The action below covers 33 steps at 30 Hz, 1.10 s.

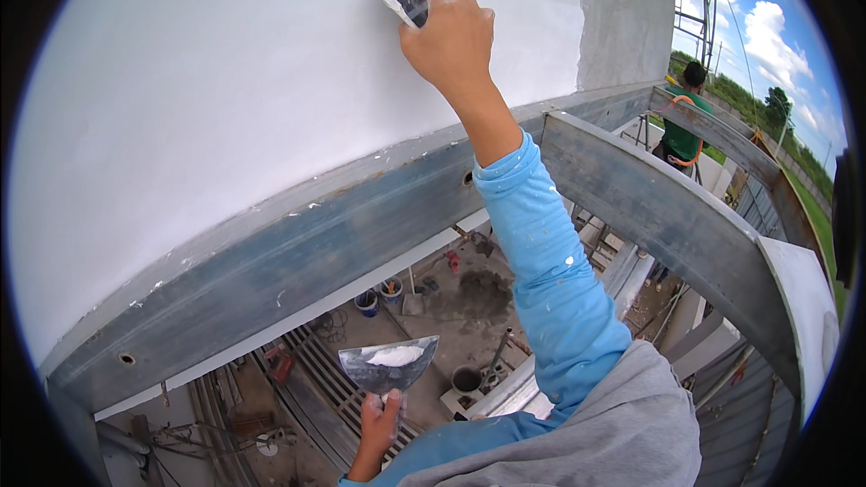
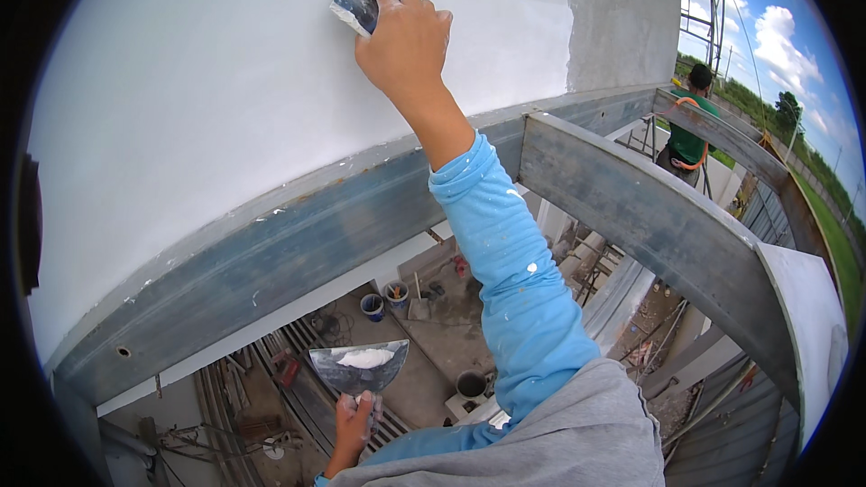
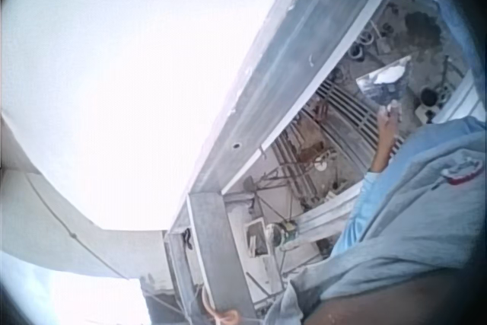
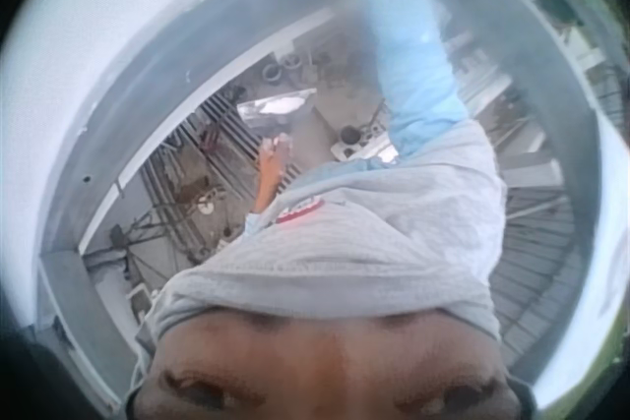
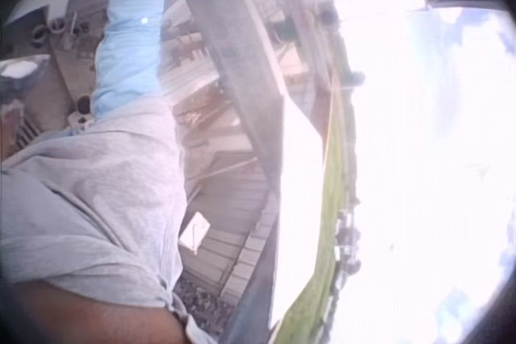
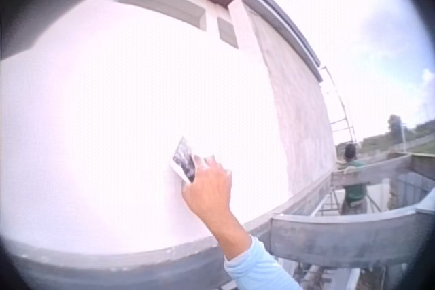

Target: The person scoops white plaster from a hawk onto a trowel and applies it to a curved metal wall section. They repeatedly smooth the surface with the trowel, working along the upper edge of the structure while standing on scaffolding.

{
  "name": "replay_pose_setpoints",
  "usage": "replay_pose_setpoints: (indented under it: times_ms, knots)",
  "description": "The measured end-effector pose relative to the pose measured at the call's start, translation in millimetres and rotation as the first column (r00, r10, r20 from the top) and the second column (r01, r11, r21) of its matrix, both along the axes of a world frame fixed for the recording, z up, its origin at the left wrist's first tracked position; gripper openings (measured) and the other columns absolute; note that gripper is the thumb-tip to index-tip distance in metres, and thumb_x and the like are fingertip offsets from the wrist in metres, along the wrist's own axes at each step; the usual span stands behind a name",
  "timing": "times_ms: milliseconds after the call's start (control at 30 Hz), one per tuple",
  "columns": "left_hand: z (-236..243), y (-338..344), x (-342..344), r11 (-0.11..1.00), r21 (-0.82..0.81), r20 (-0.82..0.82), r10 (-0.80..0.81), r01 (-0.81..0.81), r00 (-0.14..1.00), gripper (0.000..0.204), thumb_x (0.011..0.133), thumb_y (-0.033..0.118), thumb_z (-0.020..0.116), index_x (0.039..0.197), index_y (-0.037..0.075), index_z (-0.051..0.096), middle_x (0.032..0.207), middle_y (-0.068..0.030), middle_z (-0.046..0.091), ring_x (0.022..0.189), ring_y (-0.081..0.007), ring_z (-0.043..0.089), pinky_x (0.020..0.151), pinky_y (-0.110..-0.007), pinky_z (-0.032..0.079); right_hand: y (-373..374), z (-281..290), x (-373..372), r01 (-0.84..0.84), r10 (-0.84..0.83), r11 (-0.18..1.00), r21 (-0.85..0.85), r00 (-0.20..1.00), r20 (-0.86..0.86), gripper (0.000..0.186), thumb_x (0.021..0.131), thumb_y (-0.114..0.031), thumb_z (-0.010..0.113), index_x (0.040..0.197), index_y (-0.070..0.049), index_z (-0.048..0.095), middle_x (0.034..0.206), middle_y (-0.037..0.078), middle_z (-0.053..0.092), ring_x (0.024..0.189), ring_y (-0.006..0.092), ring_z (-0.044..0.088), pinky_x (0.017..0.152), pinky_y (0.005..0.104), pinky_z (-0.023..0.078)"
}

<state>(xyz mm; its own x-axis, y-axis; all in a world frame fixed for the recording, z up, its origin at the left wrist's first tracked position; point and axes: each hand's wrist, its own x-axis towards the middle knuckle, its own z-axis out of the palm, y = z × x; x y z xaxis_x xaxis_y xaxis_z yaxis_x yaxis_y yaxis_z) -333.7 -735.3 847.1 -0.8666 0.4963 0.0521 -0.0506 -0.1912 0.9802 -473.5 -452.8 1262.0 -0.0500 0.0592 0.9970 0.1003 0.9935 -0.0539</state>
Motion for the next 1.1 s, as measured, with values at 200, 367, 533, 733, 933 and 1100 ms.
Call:
replay_pose_setpoints:
  times_ms: [200,367,533,733,933,1100]
  knots:
    - [-9.5,0.4,2.7,0.999,-0.022,0.051,0.047,-0.046,0.998,0.028,0.099,0.029,0.055,0.11,0.004,0.049,0.07,-0.0043,0.055,0.053,-0.0096,0.05,0.04,-0.022,0.035,15.2,15.0,37.7,-0.336,0.327,0.937,0.09,0.939,0.103,0.029,0.09,-0.021,0.058,0.107,0.0,0.069,0.096,0.023,0.068,0.088,0.0369,0.065,0.081,0.0434,0.048]
    - [8.8,9.8,3.0,0.999,0.002,0.094,0.052,-0.053,0.994,0.027,0.099,0.025,0.056,0.109,0.001,0.052,0.075,-0.0029,0.057,0.06,-0.0096,0.049,0.054,-0.026,0.041,253.6,102.1,68.3,0.07,-0.082,0.942,-0.328,0.996,-0.022,0.052,0.083,-0.039,0.066,0.097,0.011,0.067,0.092,0.028,0.069,0.088,0.0416,0.068,0.075,0.0423,0.051]
    - [2.4,23.4,-1.8,0.991,0.044,0.098,0.118,-0.123,0.988,0.027,0.099,0.024,0.055,0.11,0.0,0.05,0.074,-0.0028,0.056,0.059,-0.0097,0.05,0.053,-0.025,0.04,460.9,96.3,17.5,0.175,-0.142,0.812,-0.557,0.985,0.102,0.051,0.079,-0.039,0.072,0.096,0.01,0.068,0.09,0.02,0.07,0.081,0.0318,0.067,0.069,0.0408,0.049]
    - [10.5,43.3,-2.7,0.996,0.024,0.11,0.086,-0.089,0.99,0.026,0.099,0.026,0.055,0.105,0.001,0.051,0.074,-0.0025,0.056,0.059,-0.0087,0.05,0.051,-0.024,0.04,481.7,76.6,-3.5,-0.016,0.07,0.762,-0.647,0.996,0.058,0.046,0.08,-0.037,0.072,0.09,0.008,0.068,0.081,0.014,0.066,0.063,0.022,0.056,0.055,0.0384,0.041]
    - [-0.8,53.7,-7.3,0.995,0.0,0.058,0.096,-0.096,0.994,0.028,0.1,0.027,0.053,0.109,0.001,0.048,0.072,-0.005,0.055,0.054,-0.0089,0.048,0.043,-0.023,0.035,462.4,74.7,-18.4,-0.03,0.132,0.761,-0.648,0.985,0.109,0.037,0.08,-0.027,0.066,0.096,0.006,0.069,0.085,0.015,0.068,0.078,0.0251,0.062,0.067,0.0387,0.046]
    - [-8.5,50.0,-11.0,0.999,0.017,0.068,0.049,-0.05,0.996,0.027,0.1,0.028,0.052,0.107,0.002,0.048,0.071,-0.0058,0.054,0.052,-0.0086,0.047,0.039,-0.022,0.032,413.4,64.9,-29.9,0.127,-0.017,0.81,-0.572,0.981,0.194,0.047,0.075,-0.022,0.057,0.119,-0.01,0.069,0.115,0.017,0.068,0.107,0.0364,0.064,0.094,0.0404,0.047]
